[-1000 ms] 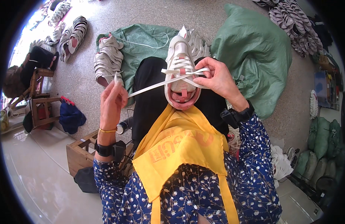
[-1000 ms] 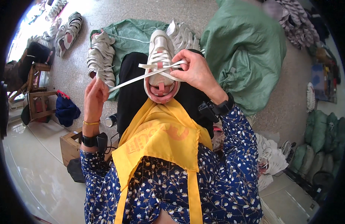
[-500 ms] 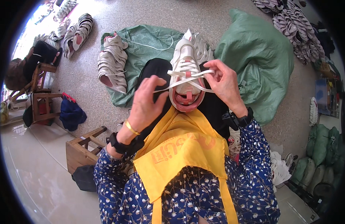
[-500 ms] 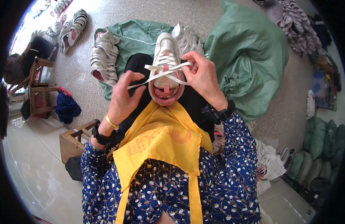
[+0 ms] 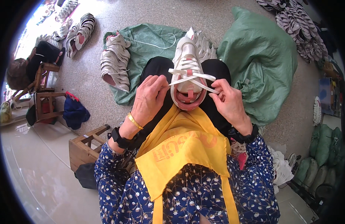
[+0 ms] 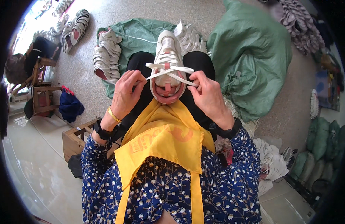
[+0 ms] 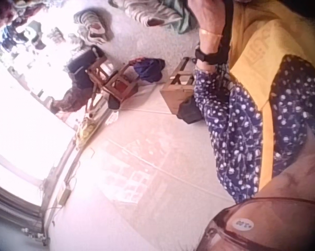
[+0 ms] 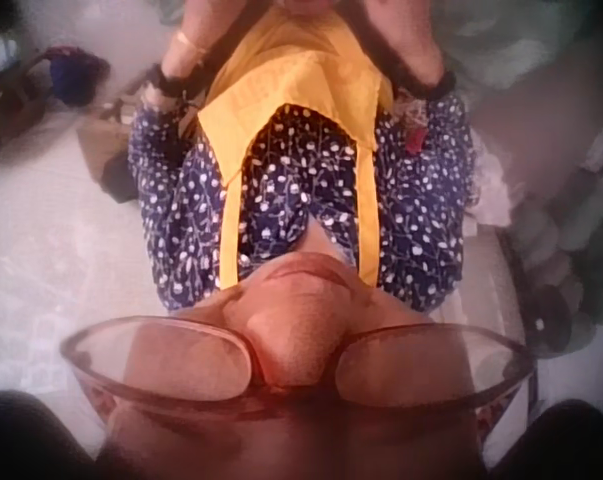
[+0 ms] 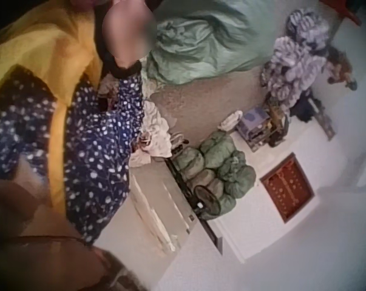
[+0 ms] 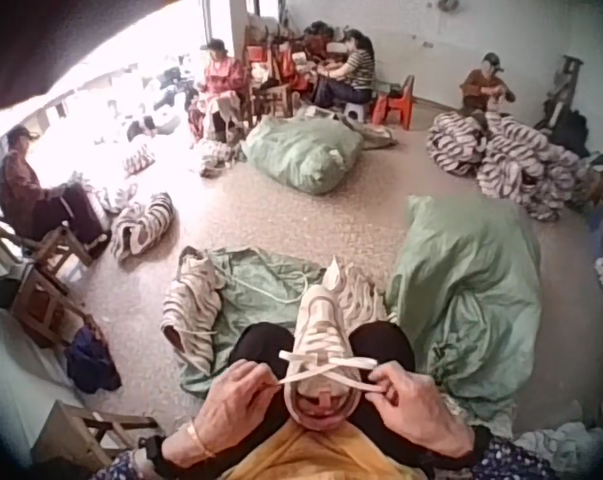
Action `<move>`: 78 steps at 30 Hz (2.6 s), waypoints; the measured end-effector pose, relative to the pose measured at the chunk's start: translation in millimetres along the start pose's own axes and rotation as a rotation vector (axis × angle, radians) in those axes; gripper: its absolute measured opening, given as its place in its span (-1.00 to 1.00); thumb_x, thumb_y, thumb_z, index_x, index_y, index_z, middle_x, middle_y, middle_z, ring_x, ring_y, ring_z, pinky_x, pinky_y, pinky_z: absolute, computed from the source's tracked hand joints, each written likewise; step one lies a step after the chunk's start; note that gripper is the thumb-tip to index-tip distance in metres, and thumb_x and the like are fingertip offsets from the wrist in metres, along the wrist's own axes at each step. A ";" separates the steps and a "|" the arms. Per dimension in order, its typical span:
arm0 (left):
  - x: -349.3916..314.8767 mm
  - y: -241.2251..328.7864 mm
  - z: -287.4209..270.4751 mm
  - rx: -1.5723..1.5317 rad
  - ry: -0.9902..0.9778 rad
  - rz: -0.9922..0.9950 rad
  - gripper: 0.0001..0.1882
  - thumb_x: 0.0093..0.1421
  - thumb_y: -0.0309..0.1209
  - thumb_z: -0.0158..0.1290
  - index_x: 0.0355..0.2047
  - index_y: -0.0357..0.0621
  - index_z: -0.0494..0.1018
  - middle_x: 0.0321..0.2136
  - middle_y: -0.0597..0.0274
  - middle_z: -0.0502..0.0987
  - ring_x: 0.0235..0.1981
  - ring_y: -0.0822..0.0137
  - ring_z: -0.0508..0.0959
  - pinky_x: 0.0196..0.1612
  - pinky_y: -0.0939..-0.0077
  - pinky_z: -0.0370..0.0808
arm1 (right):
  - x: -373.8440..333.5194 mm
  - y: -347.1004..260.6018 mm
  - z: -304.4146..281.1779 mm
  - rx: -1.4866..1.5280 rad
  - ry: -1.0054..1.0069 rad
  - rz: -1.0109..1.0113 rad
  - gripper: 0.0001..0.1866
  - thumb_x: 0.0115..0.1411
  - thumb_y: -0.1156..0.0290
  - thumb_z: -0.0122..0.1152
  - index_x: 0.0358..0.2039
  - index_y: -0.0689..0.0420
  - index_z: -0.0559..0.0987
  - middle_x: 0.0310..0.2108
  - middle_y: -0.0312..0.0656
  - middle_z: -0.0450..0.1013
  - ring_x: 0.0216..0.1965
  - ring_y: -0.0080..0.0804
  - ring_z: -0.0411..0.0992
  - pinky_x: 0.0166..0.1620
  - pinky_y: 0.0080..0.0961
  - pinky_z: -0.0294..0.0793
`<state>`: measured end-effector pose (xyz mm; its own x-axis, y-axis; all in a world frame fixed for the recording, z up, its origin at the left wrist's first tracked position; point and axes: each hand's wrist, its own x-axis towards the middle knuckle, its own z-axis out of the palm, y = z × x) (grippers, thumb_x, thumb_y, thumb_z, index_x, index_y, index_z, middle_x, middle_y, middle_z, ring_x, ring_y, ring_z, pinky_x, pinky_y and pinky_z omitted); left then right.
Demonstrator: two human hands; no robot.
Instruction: The person sits on the floor and laces a white sneaker with pink accents. They thread the white laces through the eyelets, pull them tight, and tie a knot at the top. The person then places the finished shoe on a pile of other shoes.
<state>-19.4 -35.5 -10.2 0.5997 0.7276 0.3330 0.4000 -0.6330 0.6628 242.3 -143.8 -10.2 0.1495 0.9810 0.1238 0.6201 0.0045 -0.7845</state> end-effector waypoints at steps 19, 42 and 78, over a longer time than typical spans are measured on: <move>12.6 7.8 -9.8 0.225 0.063 0.090 -0.86 0.18 -0.54 0.16 -0.36 -0.19 0.38 -0.48 0.10 0.41 -0.35 0.02 0.48 -0.31 0.16 0.45 | 42.0 3.1 -18.5 -0.107 -0.034 -0.059 -0.87 0.16 0.55 0.30 -0.25 0.20 0.60 -0.56 -0.11 0.47 -0.59 -0.31 0.45 -0.44 -0.36 0.44; -45.2 -49.6 -48.4 0.289 -0.013 -0.113 -0.87 0.15 -0.60 0.22 -0.38 -0.25 0.46 -0.46 0.10 0.51 -0.32 0.07 0.52 -0.24 0.24 0.47 | -15.0 50.2 -81.9 -0.293 0.030 0.009 -0.87 0.28 0.55 0.20 -0.22 0.28 0.67 -0.37 -0.03 0.60 -0.36 -0.14 0.59 -0.28 -0.35 0.51; 22.3 -18.6 -6.5 -0.478 -0.417 -0.426 -0.88 0.26 -0.52 0.15 -0.41 -0.17 0.42 -0.51 0.55 0.39 -0.47 0.72 0.34 -0.44 0.72 0.28 | 24.2 14.9 -32.2 0.694 -0.313 0.379 -0.70 0.49 0.29 0.09 -0.11 0.26 0.66 -0.65 -0.56 0.29 -0.71 -0.87 0.10 -0.65 -0.79 0.04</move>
<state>-18.0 -5.8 -10.7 0.7110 0.6628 -0.2349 0.3689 -0.0672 0.9270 279.9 -126.3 0.7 -0.0311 0.9482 -0.3162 -0.0567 -0.3175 -0.9466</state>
